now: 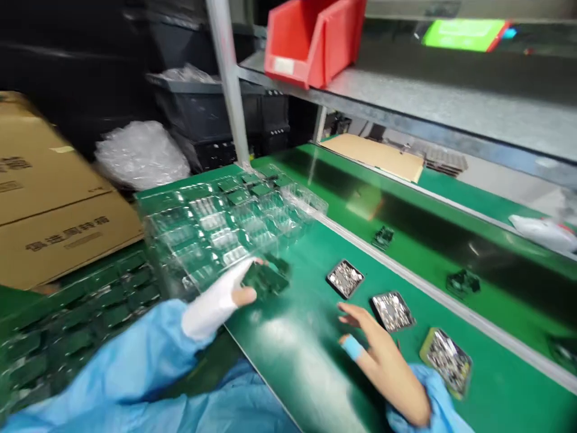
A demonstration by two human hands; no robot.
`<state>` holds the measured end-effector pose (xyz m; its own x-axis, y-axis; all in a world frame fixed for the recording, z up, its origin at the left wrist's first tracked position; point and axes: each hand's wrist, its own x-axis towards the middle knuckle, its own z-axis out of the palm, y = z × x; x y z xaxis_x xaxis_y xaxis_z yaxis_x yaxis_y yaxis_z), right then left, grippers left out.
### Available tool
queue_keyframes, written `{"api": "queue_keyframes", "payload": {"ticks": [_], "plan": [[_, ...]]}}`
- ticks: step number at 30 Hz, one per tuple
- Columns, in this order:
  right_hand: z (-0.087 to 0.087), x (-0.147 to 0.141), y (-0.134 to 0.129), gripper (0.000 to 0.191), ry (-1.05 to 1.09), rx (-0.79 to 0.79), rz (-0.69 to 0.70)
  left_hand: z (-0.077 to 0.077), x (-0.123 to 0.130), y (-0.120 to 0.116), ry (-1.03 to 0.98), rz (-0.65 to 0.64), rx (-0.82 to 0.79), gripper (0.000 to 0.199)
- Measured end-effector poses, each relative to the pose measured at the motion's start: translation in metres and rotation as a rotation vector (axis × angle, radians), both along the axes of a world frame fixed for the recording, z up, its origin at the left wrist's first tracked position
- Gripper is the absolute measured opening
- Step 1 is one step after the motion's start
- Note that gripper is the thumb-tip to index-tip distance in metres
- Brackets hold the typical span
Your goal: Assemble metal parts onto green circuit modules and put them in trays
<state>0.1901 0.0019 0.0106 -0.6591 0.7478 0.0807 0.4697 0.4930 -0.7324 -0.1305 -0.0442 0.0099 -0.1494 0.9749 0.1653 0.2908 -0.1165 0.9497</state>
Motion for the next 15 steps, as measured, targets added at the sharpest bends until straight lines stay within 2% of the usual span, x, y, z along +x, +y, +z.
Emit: {"api": "queue_keyframes", "payload": {"ticks": [1, 3, 5, 6, 8, 10, 12, 15], "plan": [[-0.001, -0.012, -0.007, 0.052, 0.071, -0.093, 0.004, -0.014, 0.029, -0.005, 0.03, -0.083, -0.008, 0.06], [-0.005, -0.028, -0.016, 0.064, 0.183, -0.206, -0.027, -0.036, 0.078, -0.015, 0.245, -0.077, 0.012, 0.054], [-0.009, -0.029, -0.02, 0.064, 0.232, -0.227, -0.159, -0.046, 0.108, -0.022, 0.479, -0.063, 0.113, 0.051], [-0.011, -0.025, -0.02, 0.059, 0.237, -0.216, -0.223, -0.047, 0.115, -0.022, 0.567, -0.102, 0.17, 0.051], [-0.015, -0.01, -0.021, 0.05, 0.216, -0.154, -0.285, -0.043, 0.117, -0.013, 0.662, -0.237, 0.244, 0.046], [-0.019, 0.006, -0.022, 0.049, 0.141, -0.037, -0.244, -0.032, 0.108, 0.008, 0.717, -0.306, 0.23, 0.034], [-0.025, 0.015, -0.024, 0.057, 0.022, 0.1, -0.166, -0.02, 0.101, 0.038, 0.82, -0.268, 0.164, 0.025], [-0.033, 0.014, -0.028, 0.072, -0.15, 0.217, -0.058, -0.006, 0.105, 0.088, 1.07, -0.367, 0.056, 0.029]]}}
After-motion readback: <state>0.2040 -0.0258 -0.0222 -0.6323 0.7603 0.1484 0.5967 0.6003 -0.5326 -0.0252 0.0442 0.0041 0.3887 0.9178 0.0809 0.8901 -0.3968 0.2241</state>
